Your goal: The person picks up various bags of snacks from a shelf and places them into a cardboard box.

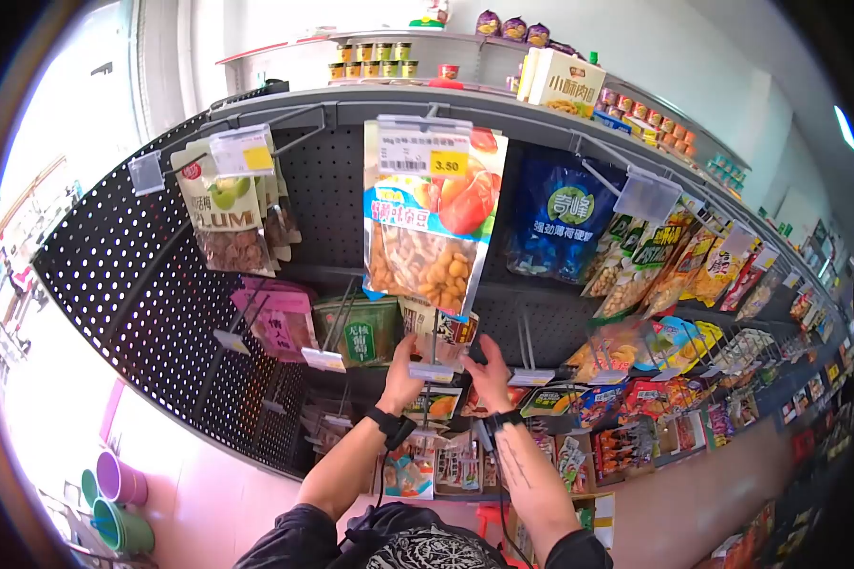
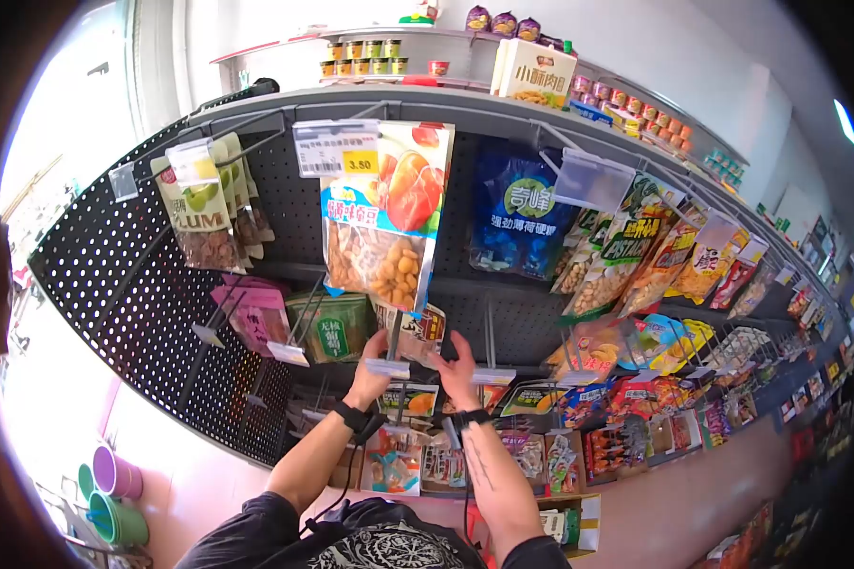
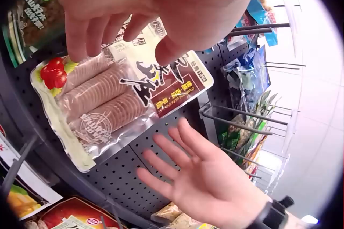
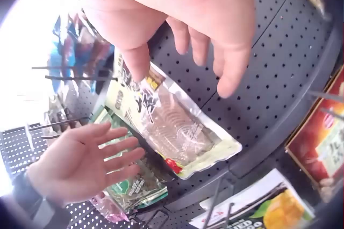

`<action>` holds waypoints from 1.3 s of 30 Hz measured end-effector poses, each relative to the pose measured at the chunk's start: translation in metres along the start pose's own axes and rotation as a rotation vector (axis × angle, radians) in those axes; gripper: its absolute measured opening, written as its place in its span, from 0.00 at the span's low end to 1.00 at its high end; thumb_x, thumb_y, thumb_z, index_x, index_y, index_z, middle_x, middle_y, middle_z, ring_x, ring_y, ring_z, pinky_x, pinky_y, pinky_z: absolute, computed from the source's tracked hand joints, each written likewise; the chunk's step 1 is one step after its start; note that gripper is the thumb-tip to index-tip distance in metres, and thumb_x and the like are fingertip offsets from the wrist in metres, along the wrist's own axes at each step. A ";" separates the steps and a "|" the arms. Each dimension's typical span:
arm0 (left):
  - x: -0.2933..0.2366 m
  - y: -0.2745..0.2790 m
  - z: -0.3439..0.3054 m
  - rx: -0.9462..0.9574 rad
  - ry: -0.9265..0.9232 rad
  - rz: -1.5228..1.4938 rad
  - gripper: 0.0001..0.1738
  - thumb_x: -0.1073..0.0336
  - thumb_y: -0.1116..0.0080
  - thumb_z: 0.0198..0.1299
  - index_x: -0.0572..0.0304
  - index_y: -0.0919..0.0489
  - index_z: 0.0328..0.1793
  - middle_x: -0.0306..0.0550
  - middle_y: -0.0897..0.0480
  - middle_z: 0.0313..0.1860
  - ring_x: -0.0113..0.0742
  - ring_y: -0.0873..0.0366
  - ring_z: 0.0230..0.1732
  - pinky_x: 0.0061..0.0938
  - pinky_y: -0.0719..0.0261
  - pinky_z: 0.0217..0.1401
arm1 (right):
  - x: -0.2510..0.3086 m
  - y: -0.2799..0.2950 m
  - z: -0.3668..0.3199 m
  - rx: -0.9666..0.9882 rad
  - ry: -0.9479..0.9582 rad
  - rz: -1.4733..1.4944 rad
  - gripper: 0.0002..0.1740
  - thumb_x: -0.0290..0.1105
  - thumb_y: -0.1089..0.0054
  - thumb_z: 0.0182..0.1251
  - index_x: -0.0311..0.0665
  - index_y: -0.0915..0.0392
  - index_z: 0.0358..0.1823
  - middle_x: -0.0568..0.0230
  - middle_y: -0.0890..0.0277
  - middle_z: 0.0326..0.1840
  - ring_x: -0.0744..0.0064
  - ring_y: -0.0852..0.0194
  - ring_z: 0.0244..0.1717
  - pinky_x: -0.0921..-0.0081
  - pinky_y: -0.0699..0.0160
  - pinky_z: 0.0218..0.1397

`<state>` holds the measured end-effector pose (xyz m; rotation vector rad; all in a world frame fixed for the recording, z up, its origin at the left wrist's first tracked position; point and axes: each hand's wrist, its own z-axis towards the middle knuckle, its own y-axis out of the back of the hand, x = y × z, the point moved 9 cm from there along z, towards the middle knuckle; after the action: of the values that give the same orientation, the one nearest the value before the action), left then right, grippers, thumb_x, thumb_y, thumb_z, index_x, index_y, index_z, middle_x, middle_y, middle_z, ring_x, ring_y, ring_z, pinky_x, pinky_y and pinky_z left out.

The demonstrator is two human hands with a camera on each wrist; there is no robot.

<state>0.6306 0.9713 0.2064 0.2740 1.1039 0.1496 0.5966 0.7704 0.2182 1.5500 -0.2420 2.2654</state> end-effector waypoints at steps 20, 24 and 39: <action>-0.029 0.071 -0.085 0.216 0.281 -0.587 0.16 0.79 0.47 0.60 0.66 0.30 0.55 0.45 0.20 0.46 0.28 0.23 0.45 0.22 0.25 0.49 | 0.065 0.006 -0.121 -0.023 -0.414 0.368 0.13 0.28 0.43 0.66 0.30 0.25 0.49 0.68 0.22 0.43 0.82 0.27 0.43 0.83 0.29 0.47; -0.044 0.094 -0.094 0.148 0.176 -0.476 0.10 0.77 0.49 0.61 0.66 0.27 0.49 0.42 0.21 0.43 0.25 0.26 0.41 0.20 0.28 0.47 | 0.066 0.012 -0.142 0.183 -0.528 0.287 0.14 0.32 0.41 0.64 0.31 0.24 0.47 0.67 0.21 0.40 0.81 0.26 0.40 0.81 0.27 0.42; -0.047 -0.070 -0.172 0.707 0.380 -0.261 0.06 0.80 0.49 0.59 0.66 0.26 0.42 0.41 0.20 0.36 0.24 0.24 0.37 0.19 0.26 0.42 | 0.022 0.148 -0.226 0.413 -0.450 -0.124 0.22 0.53 0.45 0.62 0.40 0.18 0.36 0.61 0.22 0.17 0.68 0.22 0.18 0.73 0.25 0.24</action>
<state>0.4545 0.9172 0.1542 0.7483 1.5359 -0.4511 0.3363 0.7196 0.1647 2.2107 0.2163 1.9258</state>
